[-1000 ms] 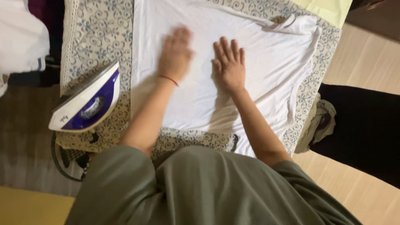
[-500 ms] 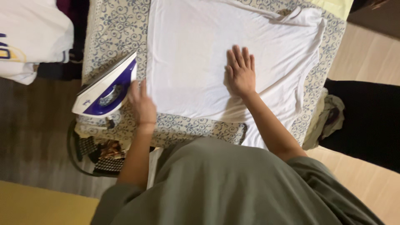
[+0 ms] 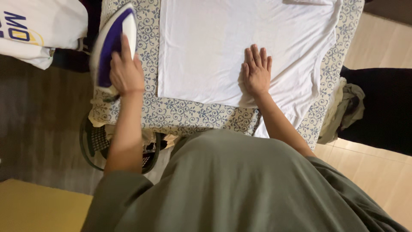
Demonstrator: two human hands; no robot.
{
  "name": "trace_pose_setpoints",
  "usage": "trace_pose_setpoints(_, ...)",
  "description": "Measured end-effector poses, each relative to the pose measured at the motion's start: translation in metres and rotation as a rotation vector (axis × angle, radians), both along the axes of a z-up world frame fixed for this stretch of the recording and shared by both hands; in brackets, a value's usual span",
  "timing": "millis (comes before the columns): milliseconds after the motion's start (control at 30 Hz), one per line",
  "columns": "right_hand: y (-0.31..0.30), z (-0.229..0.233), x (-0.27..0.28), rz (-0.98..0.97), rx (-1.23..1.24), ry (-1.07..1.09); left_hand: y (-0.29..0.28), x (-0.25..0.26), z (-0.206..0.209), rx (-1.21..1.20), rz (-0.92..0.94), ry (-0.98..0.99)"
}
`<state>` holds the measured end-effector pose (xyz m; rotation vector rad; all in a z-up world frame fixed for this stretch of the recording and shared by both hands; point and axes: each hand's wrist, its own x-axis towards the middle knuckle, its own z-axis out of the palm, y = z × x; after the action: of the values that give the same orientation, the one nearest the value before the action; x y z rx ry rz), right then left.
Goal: The person irons a white t-shirt on a patterned ironing board. They smooth the fabric, use a steam iron to press the shirt, flip it over, and continue ironing both sides before folding it.
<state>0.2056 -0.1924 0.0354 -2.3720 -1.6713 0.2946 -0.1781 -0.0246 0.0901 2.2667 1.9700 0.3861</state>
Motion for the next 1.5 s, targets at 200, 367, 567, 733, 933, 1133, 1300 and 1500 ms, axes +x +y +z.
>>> trace_pose_setpoints(200, -0.001, 0.0, -0.001, -0.006, -0.003, 0.002, 0.008, 0.101, 0.031, -0.259, -0.217, 0.076)
trace_pose_setpoints(367, 0.007, -0.008, 0.002, 0.0, -0.01, -0.028, 0.015, 0.165, 0.014, -0.041, -0.331, -0.008)
trace_pose_setpoints(567, 0.068, -0.014, 0.008, 0.208, -0.071, 0.016, 0.053, 0.167, 0.015, -0.355, -0.048, -0.155)
trace_pose_setpoints(733, 0.149, -0.017, 0.003, 0.428, 0.03, -0.004, 0.081, 0.158, 0.0, -0.203, 0.017, -0.05)
trace_pose_setpoints(933, 0.216, -0.009, 0.009, 0.365, -0.005, -0.029, 0.119, 0.169, 0.01, -0.221, 0.007, -0.003)
trace_pose_setpoints(1133, 0.238, 0.006, 0.01, 0.264, -0.029, -0.045, 0.154, 0.177, 0.017, -0.214, 0.076, -0.055)
trace_pose_setpoints(1300, 0.232, 0.025, 0.008, 0.205, -0.085, -0.005, 0.089, 0.16, 0.027, -0.347, 0.102, -0.079)
trace_pose_setpoints(1500, 0.228, 0.019, 0.008, 0.219, -0.054, -0.007, 0.041, 0.149, 0.052, -0.446, 0.083, 0.067)
